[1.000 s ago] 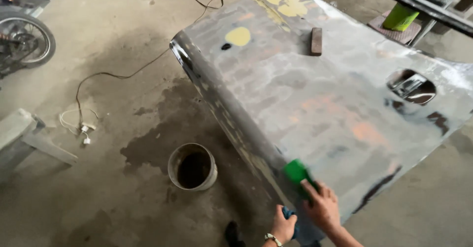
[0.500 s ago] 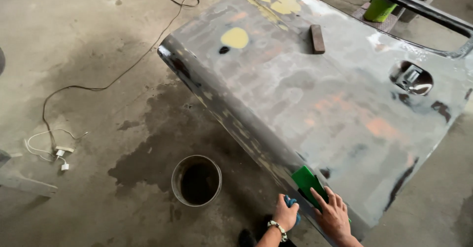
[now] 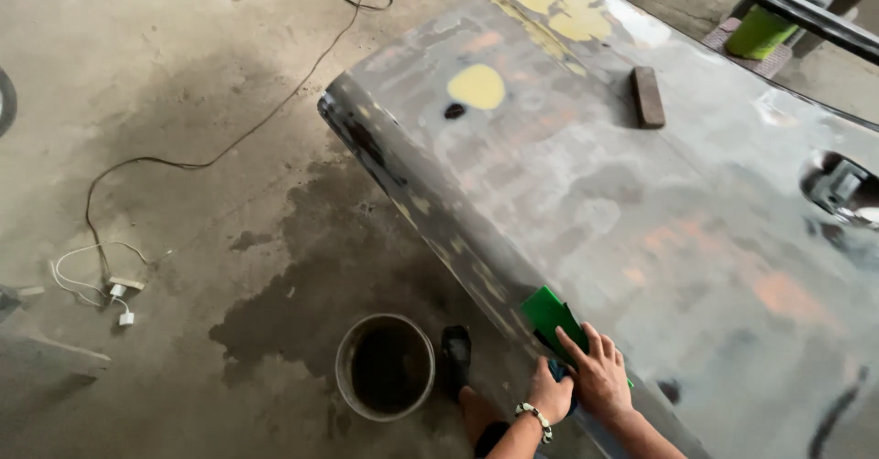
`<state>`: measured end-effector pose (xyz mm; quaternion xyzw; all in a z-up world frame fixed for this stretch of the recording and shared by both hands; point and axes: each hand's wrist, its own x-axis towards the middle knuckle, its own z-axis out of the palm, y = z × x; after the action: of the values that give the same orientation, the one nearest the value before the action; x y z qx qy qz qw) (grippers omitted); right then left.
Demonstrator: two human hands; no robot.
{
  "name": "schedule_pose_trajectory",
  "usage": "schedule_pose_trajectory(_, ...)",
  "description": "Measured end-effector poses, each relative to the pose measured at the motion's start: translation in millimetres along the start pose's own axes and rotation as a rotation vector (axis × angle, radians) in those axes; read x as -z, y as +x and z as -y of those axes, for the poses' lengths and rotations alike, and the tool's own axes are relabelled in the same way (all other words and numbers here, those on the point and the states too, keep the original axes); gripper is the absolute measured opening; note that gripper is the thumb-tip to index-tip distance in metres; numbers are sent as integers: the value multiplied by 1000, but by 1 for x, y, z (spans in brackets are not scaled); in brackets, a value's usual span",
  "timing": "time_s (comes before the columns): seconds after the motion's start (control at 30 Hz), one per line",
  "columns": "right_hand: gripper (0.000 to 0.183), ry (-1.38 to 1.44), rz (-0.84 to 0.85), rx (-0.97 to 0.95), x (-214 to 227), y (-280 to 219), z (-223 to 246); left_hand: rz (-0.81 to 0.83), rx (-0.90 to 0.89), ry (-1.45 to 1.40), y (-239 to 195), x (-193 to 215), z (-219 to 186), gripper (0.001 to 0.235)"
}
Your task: The person sands the surface of a detached car door using a green sanding block and wipes the surface with a blue cloth. Another person works on the opposite side of the door.
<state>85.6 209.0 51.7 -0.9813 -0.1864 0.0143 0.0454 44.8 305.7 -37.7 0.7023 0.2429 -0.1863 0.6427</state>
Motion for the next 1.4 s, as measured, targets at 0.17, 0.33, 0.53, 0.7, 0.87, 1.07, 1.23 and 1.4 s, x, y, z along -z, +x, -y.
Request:
schedule_pose_trajectory(0.17,81,34,-32,113,-5,97,43,-121,-41,-80,70,67,-37,59)
schedule_pose_trajectory(0.33,74,82,-14,152,-12,200,92,-246,-55,-76,149,143,-72,62)
schedule_pose_trajectory(0.53,70,192,-55,215,-15,291,136,-239,69,-8,199,232,-134,60)
schedule_pose_trajectory(0.7,77,103,49,212,-27,348,158,-319,86,15,260,262,-127,58)
schedule_pose_trajectory(0.87,75,126,61,247,-26,398,185,-334,142,-23,278,305,-154,60)
schedule_pose_trajectory(1.07,72,123,84,243,-29,472,236,-359,120,28,335,374,-154,59)
schedule_pose_trajectory(1.23,76,72,93,181,-31,536,282,-277,58,61,398,439,-157,63)
schedule_pose_trajectory(1.4,70,170,-6,214,-69,590,323,-155,31,78,453,515,-168,61)
